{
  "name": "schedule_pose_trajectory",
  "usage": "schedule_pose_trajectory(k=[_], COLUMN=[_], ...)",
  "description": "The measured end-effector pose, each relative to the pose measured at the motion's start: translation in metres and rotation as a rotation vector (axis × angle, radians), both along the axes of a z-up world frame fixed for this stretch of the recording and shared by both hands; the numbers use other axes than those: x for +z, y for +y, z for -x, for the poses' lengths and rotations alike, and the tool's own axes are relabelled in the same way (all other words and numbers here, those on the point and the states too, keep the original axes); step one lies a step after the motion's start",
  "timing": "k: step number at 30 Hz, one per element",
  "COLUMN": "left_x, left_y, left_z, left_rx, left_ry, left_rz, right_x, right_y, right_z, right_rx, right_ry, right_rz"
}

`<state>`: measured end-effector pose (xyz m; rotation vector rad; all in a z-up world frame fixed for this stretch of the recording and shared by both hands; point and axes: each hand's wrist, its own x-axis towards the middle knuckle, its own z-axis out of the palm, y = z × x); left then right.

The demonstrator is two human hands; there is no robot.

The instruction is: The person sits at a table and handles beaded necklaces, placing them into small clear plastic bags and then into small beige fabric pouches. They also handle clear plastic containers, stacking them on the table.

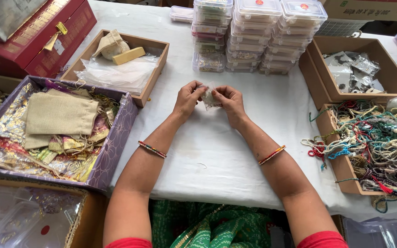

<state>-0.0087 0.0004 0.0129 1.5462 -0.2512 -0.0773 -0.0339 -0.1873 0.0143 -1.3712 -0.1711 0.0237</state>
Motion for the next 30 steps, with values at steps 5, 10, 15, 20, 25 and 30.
schedule_pose_trajectory(k=[5,10,15,20,25,30], left_x=[-0.019,-0.009,0.011,0.096,0.126,0.106], left_y=[-0.002,-0.006,0.014,0.095,0.193,0.251], left_z=[-0.011,-0.004,-0.008,0.006,0.058,0.094], left_rx=[0.067,0.193,0.445,0.502,0.641,0.506], left_ry=[-0.123,-0.044,-0.483,-0.595,-0.443,0.159], left_rz=[0.002,-0.096,-0.671,-0.882,-1.313,-1.677], right_x=[-0.007,-0.009,-0.009,-0.002,-0.001,-0.002], right_y=[0.002,-0.001,-0.008,-0.006,-0.006,-0.006], right_z=[-0.004,-0.005,-0.010,-0.005,-0.003,-0.005], right_rx=[-0.025,-0.086,-0.195,-0.185,-0.193,-0.178], right_ry=[-0.044,-0.154,-0.110,-0.089,-0.090,-0.091], right_rz=[0.070,0.218,0.252,0.299,0.353,0.371])
